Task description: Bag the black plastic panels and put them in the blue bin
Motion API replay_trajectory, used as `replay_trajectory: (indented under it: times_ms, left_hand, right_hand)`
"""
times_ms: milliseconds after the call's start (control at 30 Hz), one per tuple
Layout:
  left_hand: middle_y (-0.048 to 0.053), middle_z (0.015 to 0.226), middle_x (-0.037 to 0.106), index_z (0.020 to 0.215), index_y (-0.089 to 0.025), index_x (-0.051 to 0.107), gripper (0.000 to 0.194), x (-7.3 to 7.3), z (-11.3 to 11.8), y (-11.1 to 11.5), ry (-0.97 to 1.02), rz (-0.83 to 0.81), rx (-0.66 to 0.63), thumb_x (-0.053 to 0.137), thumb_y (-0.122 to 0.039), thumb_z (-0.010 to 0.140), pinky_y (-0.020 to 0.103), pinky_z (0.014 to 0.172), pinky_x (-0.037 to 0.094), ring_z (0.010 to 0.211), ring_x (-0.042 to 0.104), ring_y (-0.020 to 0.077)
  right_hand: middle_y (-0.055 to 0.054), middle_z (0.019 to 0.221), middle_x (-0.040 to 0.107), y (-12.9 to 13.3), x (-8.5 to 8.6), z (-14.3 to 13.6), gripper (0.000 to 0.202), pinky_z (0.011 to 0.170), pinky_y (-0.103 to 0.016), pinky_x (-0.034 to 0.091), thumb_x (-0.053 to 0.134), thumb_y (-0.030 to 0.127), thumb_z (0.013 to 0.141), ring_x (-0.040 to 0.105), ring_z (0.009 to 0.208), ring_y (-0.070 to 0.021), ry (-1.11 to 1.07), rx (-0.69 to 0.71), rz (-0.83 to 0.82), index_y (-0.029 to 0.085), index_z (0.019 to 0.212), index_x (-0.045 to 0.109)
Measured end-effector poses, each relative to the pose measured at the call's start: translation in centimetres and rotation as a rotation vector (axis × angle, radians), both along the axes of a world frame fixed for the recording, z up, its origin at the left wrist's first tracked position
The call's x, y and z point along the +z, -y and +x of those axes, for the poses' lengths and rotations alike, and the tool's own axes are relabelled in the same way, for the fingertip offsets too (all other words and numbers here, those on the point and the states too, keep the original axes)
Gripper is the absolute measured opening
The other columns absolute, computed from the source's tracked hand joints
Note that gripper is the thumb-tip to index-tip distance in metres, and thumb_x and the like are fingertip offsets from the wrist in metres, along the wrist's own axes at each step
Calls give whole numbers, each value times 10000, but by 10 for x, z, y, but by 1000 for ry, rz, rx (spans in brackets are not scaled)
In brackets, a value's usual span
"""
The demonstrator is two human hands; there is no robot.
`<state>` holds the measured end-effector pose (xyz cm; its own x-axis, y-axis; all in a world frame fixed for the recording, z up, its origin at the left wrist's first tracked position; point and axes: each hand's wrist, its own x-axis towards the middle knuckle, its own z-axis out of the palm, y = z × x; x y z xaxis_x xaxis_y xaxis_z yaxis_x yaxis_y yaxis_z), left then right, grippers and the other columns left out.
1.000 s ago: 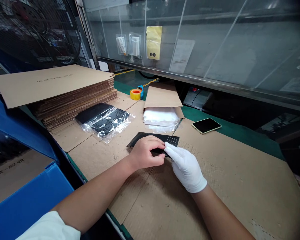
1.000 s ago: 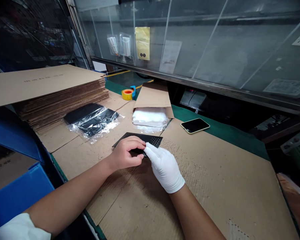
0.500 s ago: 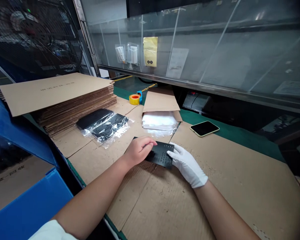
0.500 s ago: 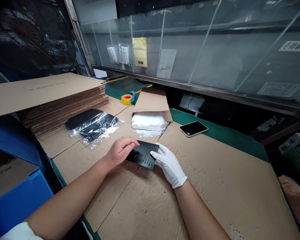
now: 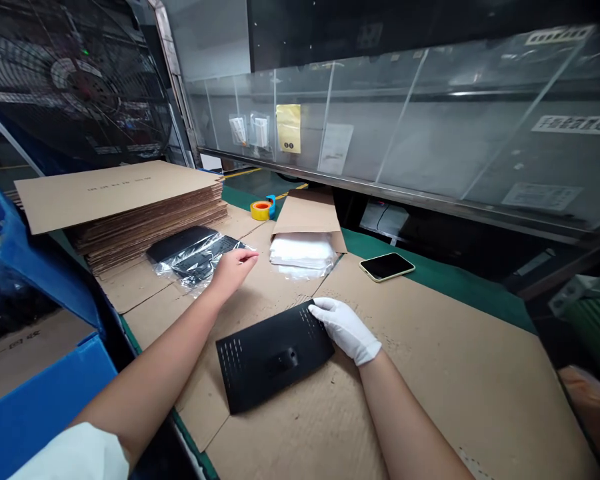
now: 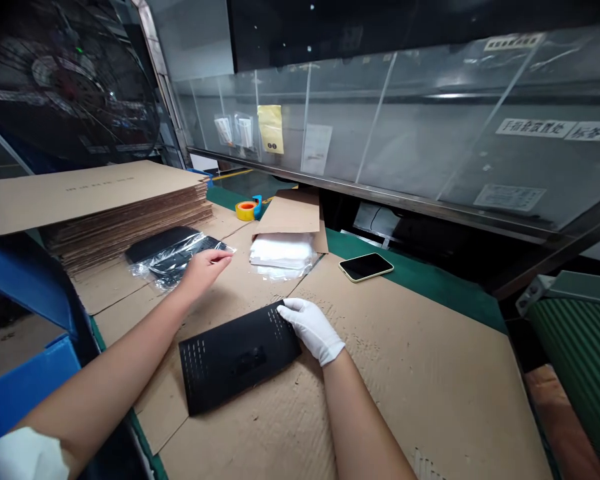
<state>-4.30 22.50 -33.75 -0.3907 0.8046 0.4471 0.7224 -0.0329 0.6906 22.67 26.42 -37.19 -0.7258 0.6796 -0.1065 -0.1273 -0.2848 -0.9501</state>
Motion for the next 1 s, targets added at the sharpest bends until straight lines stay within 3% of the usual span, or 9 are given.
replay_trajectory:
  times_ms: [133,200,367,467,567,767,900,1000]
  left_hand:
    - [71,1071,684,1041,-163,681,277,-3,21,-42,-423,-160,-189,466,-174,868,301,884,481,976,626,192]
    - [99,1130,656,1068,-145,667,272,-6,28,-63,-553,-219,-228,510,-174,848,313,934,452,1042,596,210]
    - [165,920,674,774,-96,695,121,-6,32,-94,-678,-357,-210,576,-120,767,361,883,446,938,613,268]
    - [162,928,677,774,-108,699,169,-1,30,-99,-698,-401,-154,533,-135,793,348,815,452,911,619,271]
    - [101,906,699,787,-164,716,171,7,25,-105,-667,-434,-103,578,-264,794,307,748,452,882,623,257]
    - [12,781,719,752,-196,735,202,20,10,-123,-512,-503,-140,588,-335,750,245,618,438,733,627,193]
    - [11,742,710,750,-182,730,176,24,7,-128,-402,-467,-79,620,-311,704,238,578,424,692,616,183]
    - [25,740,699,764,-173,717,230,25,8,-129,-346,-409,-11,663,-385,695,243,548,396,673,599,177]
  right_hand:
    - [-15,744,693,-9,-3,8,349,743,-277,441,792,423,632,605,722,-147,0,10,25,143,820,703]
    - [-7,741,685,-13,-4,12,345,742,-271,429,785,429,639,593,726,-141,-9,-1,40,144,813,697]
    - [2,732,672,-16,-4,16,350,734,-266,414,769,451,646,573,714,-135,-21,-34,70,151,811,693]
    - [-3,732,668,-17,-4,15,370,730,-272,413,775,468,627,571,715,-143,-27,-31,66,152,801,691]
    - [1,757,665,-18,-5,15,368,713,-266,406,774,470,623,561,706,-136,-32,-36,55,161,797,678]
    - [13,749,638,-21,-11,15,359,694,-258,395,749,480,641,540,699,-131,-32,-38,80,170,797,653]
    - [21,717,611,-21,-9,14,368,674,-261,379,732,493,643,516,671,-129,-11,-44,118,165,780,638]
    - [49,629,527,-19,-6,11,360,624,-255,330,714,505,656,448,619,-113,22,-134,167,170,686,587]
